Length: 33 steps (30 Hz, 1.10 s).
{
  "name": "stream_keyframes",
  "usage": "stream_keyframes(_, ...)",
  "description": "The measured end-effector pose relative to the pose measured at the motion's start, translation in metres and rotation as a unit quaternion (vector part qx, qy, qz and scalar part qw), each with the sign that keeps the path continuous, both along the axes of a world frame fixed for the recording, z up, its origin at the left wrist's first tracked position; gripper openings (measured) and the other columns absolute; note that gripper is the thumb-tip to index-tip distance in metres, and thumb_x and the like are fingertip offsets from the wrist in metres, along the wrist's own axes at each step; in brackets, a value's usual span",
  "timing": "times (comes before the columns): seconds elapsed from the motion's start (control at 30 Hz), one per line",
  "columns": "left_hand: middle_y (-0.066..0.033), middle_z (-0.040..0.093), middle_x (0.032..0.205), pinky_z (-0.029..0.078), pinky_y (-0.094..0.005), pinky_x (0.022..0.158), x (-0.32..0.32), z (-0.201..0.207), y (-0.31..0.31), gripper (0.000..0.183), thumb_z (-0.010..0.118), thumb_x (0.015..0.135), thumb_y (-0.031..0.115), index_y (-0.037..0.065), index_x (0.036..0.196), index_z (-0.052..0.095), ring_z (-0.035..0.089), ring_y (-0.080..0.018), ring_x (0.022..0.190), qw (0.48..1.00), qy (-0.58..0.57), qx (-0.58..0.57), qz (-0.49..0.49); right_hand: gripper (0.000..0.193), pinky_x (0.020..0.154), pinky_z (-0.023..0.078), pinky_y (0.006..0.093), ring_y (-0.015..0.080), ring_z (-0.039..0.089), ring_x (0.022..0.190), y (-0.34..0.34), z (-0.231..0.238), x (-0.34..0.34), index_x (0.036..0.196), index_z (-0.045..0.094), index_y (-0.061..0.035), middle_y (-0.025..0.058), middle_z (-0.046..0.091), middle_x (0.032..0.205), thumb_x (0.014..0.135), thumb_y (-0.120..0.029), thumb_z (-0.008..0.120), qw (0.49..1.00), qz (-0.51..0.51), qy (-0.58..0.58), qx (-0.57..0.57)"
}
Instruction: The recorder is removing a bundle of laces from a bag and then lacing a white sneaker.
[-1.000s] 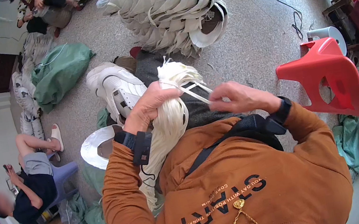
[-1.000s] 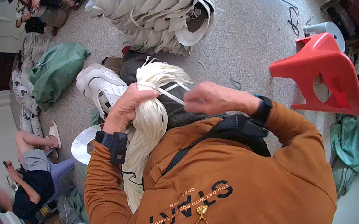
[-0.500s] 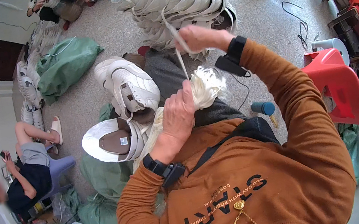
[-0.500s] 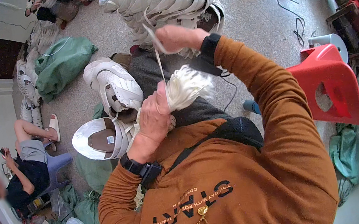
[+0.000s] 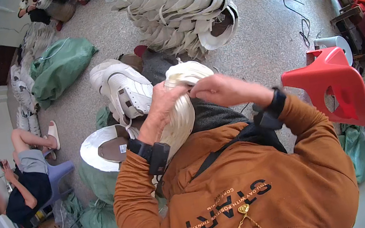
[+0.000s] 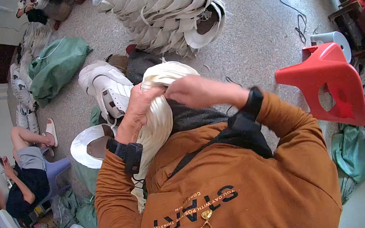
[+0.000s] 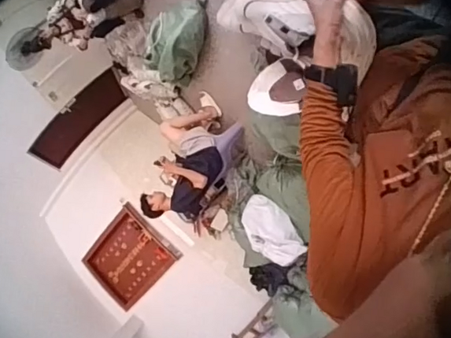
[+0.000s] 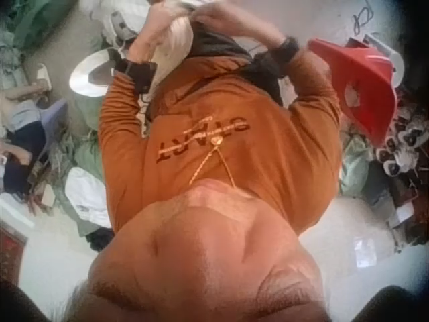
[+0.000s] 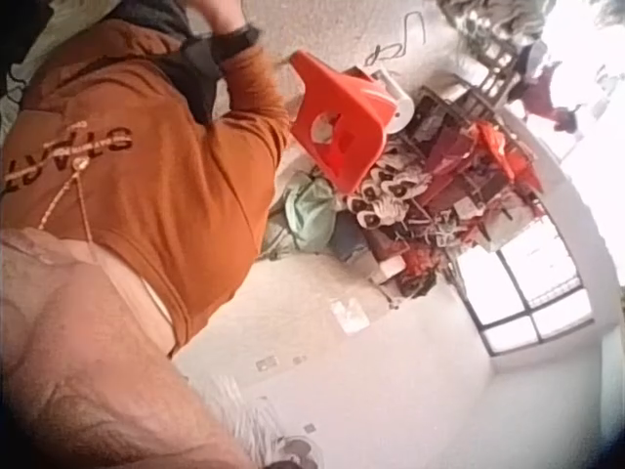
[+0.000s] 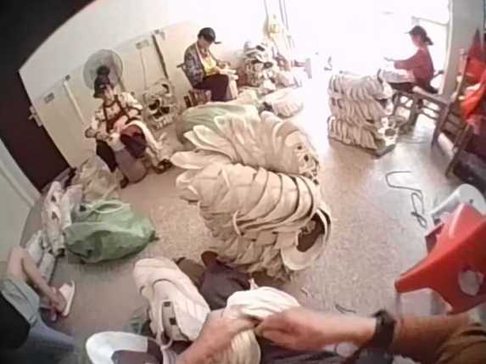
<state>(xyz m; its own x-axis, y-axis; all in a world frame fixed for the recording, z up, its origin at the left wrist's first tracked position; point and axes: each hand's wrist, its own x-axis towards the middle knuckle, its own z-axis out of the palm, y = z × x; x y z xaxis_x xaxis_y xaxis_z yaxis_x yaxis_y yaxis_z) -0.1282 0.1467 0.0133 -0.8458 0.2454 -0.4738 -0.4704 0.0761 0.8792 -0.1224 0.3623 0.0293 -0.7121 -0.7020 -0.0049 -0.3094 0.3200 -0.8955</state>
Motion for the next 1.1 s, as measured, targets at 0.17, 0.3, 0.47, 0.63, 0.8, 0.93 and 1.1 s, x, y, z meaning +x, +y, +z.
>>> stream_keyframes(0.17, -0.0043, 0.069, 0.087, 0.051, -0.0274, 0.066, -0.004, -0.002, -0.006, 0.02, 0.07, 0.085, 0.011, -0.002, 0.101, 0.07, 0.063, -0.0114, 0.071, 0.984, -0.139, 0.115, 0.006, 0.019, 0.09, 0.046, 0.0451, 0.0426, 0.055, 0.105, -0.03, -0.048, 0.025, 0.111, 0.055, 0.0015, 0.0243, 0.056, 0.112, 0.093, -0.003, 0.05, 0.98, -0.157, 0.08, -0.094)
stream_keyframes(0.3, -0.0067, 0.069, 0.084, 0.052, -0.027, 0.061, -0.005, -0.003, -0.012, 0.022, 0.069, 0.086, 0.012, -0.002, 0.102, 0.068, 0.064, -0.0132, 0.066, 0.973, -0.176, 0.143, 0.031, 0.014, 0.086, 0.048, 0.0408, 0.037, 0.061, 0.098, -0.034, -0.054, 0.02, 0.101, 0.06, 0.0025, 0.0219, 0.062, 0.102, 0.092, -0.007, 0.054, 0.956, -0.264, -0.073, -0.109)
stream_keyframes(0.47, -0.0084, 0.069, 0.085, 0.056, -0.0264, 0.061, -0.006, -0.01, -0.025, 0.023, 0.065, 0.091, 0.01, -0.004, 0.109, 0.065, 0.067, -0.0148, 0.069, 0.904, -0.288, 0.315, 0.0, 0.02, 0.087, 0.048, 0.0353, 0.0239, 0.062, 0.097, -0.032, -0.058, 0.012, 0.106, 0.063, 0.0033, 0.0154, 0.065, 0.1, 0.092, -0.008, 0.053, 0.959, -0.211, -0.096, -0.163)
stream_keyframes(0.63, -0.0092, 0.069, 0.084, 0.058, -0.0287, 0.059, 0.0, -0.019, -0.027, 0.026, 0.059, 0.095, 0.014, -0.004, 0.113, 0.063, 0.068, -0.0167, 0.068, 0.897, -0.282, 0.341, -0.005, 0.022, 0.092, 0.045, 0.0315, 0.0146, 0.057, 0.102, -0.034, -0.051, 0.011, 0.108, 0.064, 0.0022, 0.0046, 0.065, 0.104, 0.092, -0.008, 0.054, 0.939, -0.149, -0.245, -0.192)
stream_keyframes(0.8, -0.0089, 0.068, 0.08, 0.059, -0.0311, 0.057, 0.0, -0.017, -0.023, 0.031, 0.057, 0.095, 0.02, -0.002, 0.115, 0.062, 0.068, -0.0189, 0.063, 0.897, -0.301, 0.322, -0.003, 0.021, 0.092, 0.045, 0.0297, 0.013, 0.057, 0.103, -0.046, -0.058, 0.014, 0.109, 0.065, 0.0008, 0.0041, 0.065, 0.107, 0.092, -0.007, 0.054, 0.918, -0.172, -0.282, -0.22)
stream_keyframes(0.93, -0.0083, 0.067, 0.08, 0.059, -0.0327, 0.055, 0.004, -0.008, -0.024, 0.034, 0.057, 0.095, 0.023, -0.001, 0.119, 0.061, 0.067, -0.0194, 0.059, 0.891, -0.305, 0.335, -0.002, 0.021, 0.091, 0.046, 0.0285, 0.0123, 0.058, 0.101, -0.047, -0.063, 0.013, 0.109, 0.065, 0.0007, 0.0037, 0.066, 0.106, 0.093, -0.007, 0.055, 0.851, -0.284, -0.337, -0.287)
stream_keyframes(1.1, -0.0079, 0.066, 0.081, 0.06, -0.0343, 0.056, 0.005, -0.009, -0.026, 0.035, 0.056, 0.095, 0.023, -0.001, 0.12, 0.06, 0.066, -0.0198, 0.059, 0.884, -0.309, 0.351, -0.001, 0.018, 0.082, 0.043, 0.0253, 0.009, 0.053, 0.09, -0.039, -0.052, 0.005, 0.106, 0.067, 0.0003, -0.0014, 0.064, 0.098, 0.091, -0.009, 0.061, 0.919, -0.137, -0.318, -0.186)
